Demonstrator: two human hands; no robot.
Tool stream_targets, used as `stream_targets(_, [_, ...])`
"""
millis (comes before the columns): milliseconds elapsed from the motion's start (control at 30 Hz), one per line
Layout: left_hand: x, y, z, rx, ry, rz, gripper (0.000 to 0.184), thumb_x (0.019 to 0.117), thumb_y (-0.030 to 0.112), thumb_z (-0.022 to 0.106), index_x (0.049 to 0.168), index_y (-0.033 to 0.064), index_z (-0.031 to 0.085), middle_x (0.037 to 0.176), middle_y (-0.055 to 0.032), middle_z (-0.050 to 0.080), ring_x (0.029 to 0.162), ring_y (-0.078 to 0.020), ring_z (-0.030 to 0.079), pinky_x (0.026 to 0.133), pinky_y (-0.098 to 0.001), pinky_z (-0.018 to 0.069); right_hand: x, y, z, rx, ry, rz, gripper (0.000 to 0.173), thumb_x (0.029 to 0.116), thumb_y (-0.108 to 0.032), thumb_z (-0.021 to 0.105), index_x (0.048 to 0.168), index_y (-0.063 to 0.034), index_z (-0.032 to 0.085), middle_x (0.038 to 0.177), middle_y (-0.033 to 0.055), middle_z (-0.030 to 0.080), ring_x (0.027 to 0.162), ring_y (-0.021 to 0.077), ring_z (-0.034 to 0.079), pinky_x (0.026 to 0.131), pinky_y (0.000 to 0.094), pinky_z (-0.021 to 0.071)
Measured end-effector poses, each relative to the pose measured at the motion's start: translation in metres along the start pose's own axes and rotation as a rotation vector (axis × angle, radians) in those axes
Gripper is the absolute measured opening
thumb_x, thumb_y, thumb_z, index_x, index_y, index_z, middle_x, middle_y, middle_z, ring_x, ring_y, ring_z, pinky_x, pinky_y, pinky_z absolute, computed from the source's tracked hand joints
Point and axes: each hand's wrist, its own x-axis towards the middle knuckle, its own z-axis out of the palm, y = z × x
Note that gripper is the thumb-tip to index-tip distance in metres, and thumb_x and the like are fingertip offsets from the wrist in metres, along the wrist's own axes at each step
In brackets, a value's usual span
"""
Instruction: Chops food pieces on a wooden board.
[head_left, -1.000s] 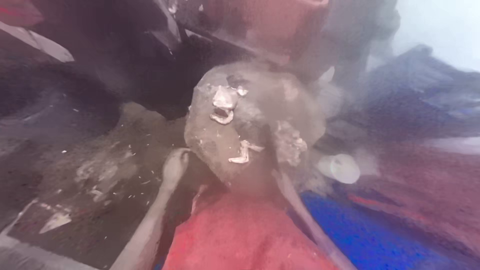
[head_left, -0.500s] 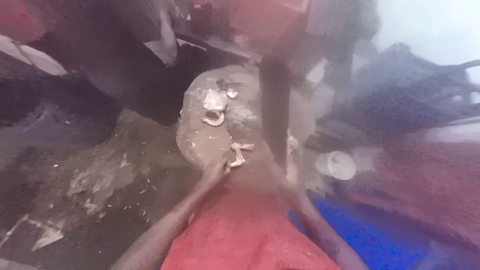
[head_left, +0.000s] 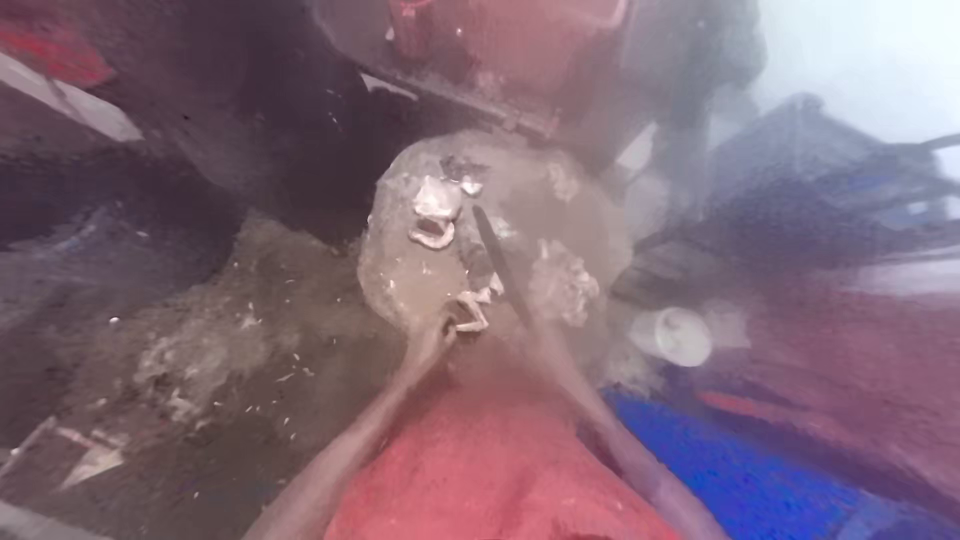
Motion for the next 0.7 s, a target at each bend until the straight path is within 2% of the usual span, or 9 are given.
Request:
stream_targets(100, [0.005, 0.0, -0.001, 0.049, -0.049, 0.035, 0.046, 0.0996, 0.042, 0.063, 0.134, 0.0116, 0.063, 0.122, -0.0123, 0.069, 0.112, -0.0289, 0.067, 0.1, -0.0547, 0.0517, -0.011, -0.042, -0.015, 0.205, 0.097, -0.213, 0.043, 0.102, -0.036, 0.054, 0.123, -0.0001, 0.063, 0.094, 0.0059, 0.068, 0.077, 0.0084, 0.063, 0.073, 0.03, 0.0567])
stream_targets(233, [0.002, 0.006, 0.011, 0.243, -0.076, 0.09, 0.043, 0.0999, 0.039, 0.061, 0.13, 0.0092, 0.065, 0.135, -0.0178, 0.063, 0.124, -0.0361, 0.061, 0.103, -0.0575, 0.0489, -0.019, -0.037, 0.003, 0.233, 0.195, -0.352, 0.039, 0.0998, -0.039, 0.062, 0.109, -0.0008, 0.067, 0.088, 0.0002, 0.068, 0.08, 0.0016, 0.065, 0.074, 0.0235, 0.0576])
stream_targets(267, [0.0, 0.005, 0.014, 0.252, -0.053, 0.096, 0.04, 0.1003, 0.039, 0.059, 0.127, 0.0096, 0.066, 0.129, -0.0166, 0.065, 0.118, -0.0352, 0.064, 0.098, -0.057, 0.0522, -0.018, -0.025, 0.012, 0.09, 0.198, -0.297, 0.042, 0.0995, -0.04, 0.061, 0.107, -0.0004, 0.07, 0.085, 0.0038, 0.07, 0.077, 0.0067, 0.067, 0.073, 0.0279, 0.0589])
stream_targets(333, [-0.001, 0.002, 0.014, 0.215, -0.019, 0.118, 0.036, 0.1022, 0.036, 0.057, 0.123, 0.0077, 0.067, 0.122, -0.0161, 0.068, 0.112, -0.0343, 0.067, 0.095, -0.0565, 0.0532, -0.009, 0.0, 0.026, -0.142, -0.03, -0.047, 0.037, 0.1023, -0.027, 0.057, 0.121, 0.0035, 0.067, 0.1, 0.0184, 0.073, 0.092, 0.0258, 0.072, 0.087, 0.0429, 0.0582])
stream_targets(367, [-0.003, 0.001, 0.012, 0.202, -0.012, 0.116, 0.038, 0.1038, 0.036, 0.054, 0.125, 0.0071, 0.068, 0.126, -0.0156, 0.068, 0.117, -0.0332, 0.066, 0.1, -0.0554, 0.0513, 0.001, 0.017, 0.031, -0.188, -0.2, 0.105, 0.041, 0.1066, -0.029, 0.051, 0.131, 0.0024, 0.062, 0.114, 0.0214, 0.07, 0.106, 0.0297, 0.069, 0.098, 0.046, 0.0536])
stream_targets(433, [-0.006, -0.004, 0.007, 0.219, -0.015, 0.107, 0.036, 0.1047, 0.034, 0.051, 0.122, 0.0078, 0.068, 0.121, -0.0146, 0.069, 0.114, -0.032, 0.066, 0.098, -0.0544, 0.052, 0.011, 0.051, 0.04, -0.193, -0.353, 0.258, 0.049, 0.1093, -0.039, 0.044, 0.138, -0.0016, 0.057, 0.122, 0.0206, 0.068, 0.113, 0.0302, 0.067, 0.102, 0.0487, 0.0509])
stream_targets(500, [-0.008, -0.011, 0.003, 0.218, -0.011, 0.088, 0.033, 0.1031, 0.033, 0.052, 0.118, 0.0085, 0.069, 0.119, -0.0144, 0.069, 0.112, -0.0326, 0.067, 0.095, -0.0552, 0.0535, 0.008, 0.046, 0.035, -0.169, -0.354, 0.276, 0.052, 0.1087, -0.044, 0.043, 0.138, -0.0042, 0.058, 0.119, 0.0185, 0.069, 0.109, 0.0289, 0.068, 0.1, 0.05, 0.0524])
stream_targets(600, [-0.009, -0.014, -0.015, 0.046, -0.083, -0.01, 0.035, 0.1031, 0.029, 0.055, 0.129, 0.0075, 0.065, 0.123, -0.0164, 0.068, 0.114, -0.033, 0.066, 0.099, -0.0566, 0.0513, 0.002, 0.015, 0.02, -0.149, -0.261, 0.214, 0.052, 0.1074, -0.045, 0.047, 0.136, -0.0028, 0.058, 0.109, 0.0174, 0.07, 0.099, 0.0272, 0.069, 0.093, 0.0481, 0.0548])
stream_targets(700, [-0.006, -0.032, -0.029, -0.288, -0.079, -0.039, 0.031, 0.0992, 0.016, 0.061, 0.128, 0.0045, 0.062, 0.113, -0.0147, 0.068, 0.099, -0.0228, 0.067, 0.089, -0.0426, 0.0555, -0.004, -0.019, 0.004, 0.003, -0.167, 0.047, 0.052, 0.1036, -0.048, 0.05, 0.126, -0.0023, 0.061, 0.089, 0.0081, 0.065, 0.075, 0.0165, 0.063, 0.073, 0.0384, 0.0559])
